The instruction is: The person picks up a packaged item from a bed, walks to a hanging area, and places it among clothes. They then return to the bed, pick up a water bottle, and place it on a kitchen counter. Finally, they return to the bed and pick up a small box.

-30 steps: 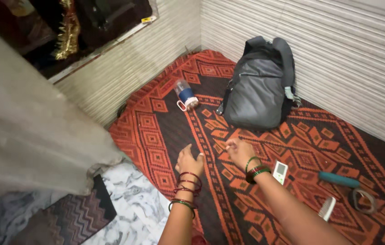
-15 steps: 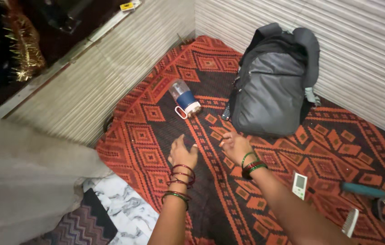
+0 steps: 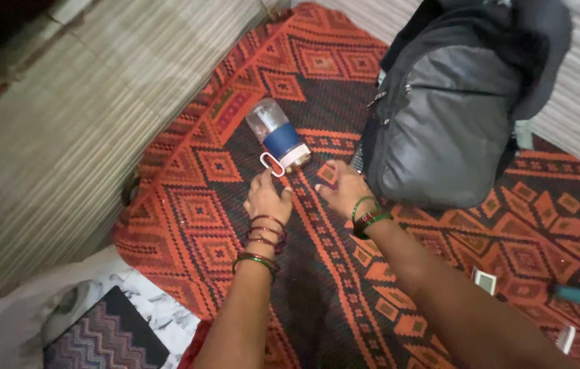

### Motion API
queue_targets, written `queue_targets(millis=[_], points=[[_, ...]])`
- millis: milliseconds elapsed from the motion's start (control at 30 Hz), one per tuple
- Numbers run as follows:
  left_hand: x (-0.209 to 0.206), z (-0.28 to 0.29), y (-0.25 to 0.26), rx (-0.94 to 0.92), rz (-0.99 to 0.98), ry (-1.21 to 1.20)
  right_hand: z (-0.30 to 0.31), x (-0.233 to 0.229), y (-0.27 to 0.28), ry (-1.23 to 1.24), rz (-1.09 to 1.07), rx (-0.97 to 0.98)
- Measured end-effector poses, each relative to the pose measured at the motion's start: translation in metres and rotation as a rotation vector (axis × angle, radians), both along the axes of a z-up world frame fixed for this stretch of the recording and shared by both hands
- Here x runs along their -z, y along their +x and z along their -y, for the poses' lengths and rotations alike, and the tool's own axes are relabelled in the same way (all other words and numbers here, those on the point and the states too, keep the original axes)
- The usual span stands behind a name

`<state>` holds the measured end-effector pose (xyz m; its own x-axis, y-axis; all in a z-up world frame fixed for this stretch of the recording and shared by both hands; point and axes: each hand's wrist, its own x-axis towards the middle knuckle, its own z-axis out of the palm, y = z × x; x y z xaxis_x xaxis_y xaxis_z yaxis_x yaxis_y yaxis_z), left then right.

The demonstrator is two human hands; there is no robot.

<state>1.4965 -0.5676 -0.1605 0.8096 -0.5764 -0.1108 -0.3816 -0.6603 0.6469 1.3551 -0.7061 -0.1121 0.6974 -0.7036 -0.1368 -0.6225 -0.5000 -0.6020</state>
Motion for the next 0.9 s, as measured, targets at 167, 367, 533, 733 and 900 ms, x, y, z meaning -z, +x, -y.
queue_targets(millis=[167, 367, 533, 733, 900], points=[[0.037, 0.019, 0.024, 0.0, -0.033, -0.016, 0.015, 0.022, 0.03, 0.075, -0.081, 0.0], [0.077, 0.039, 0.051, -0.026, -0.015, 0.054, 0.03, 0.068, 0.064, 0.001, 0.023, -0.109], [0.103, 0.05, 0.074, -0.037, -0.013, 0.018, 0.04, 0.107, 0.089, -0.062, 0.16, -0.182], [0.115, 0.066, 0.082, -0.039, -0.114, 0.084, 0.051, 0.133, 0.114, 0.04, 0.026, -0.119], [0.122, 0.071, 0.083, -0.018, -0.136, 0.101, 0.055, 0.15, 0.125, 0.044, 0.021, -0.165]])
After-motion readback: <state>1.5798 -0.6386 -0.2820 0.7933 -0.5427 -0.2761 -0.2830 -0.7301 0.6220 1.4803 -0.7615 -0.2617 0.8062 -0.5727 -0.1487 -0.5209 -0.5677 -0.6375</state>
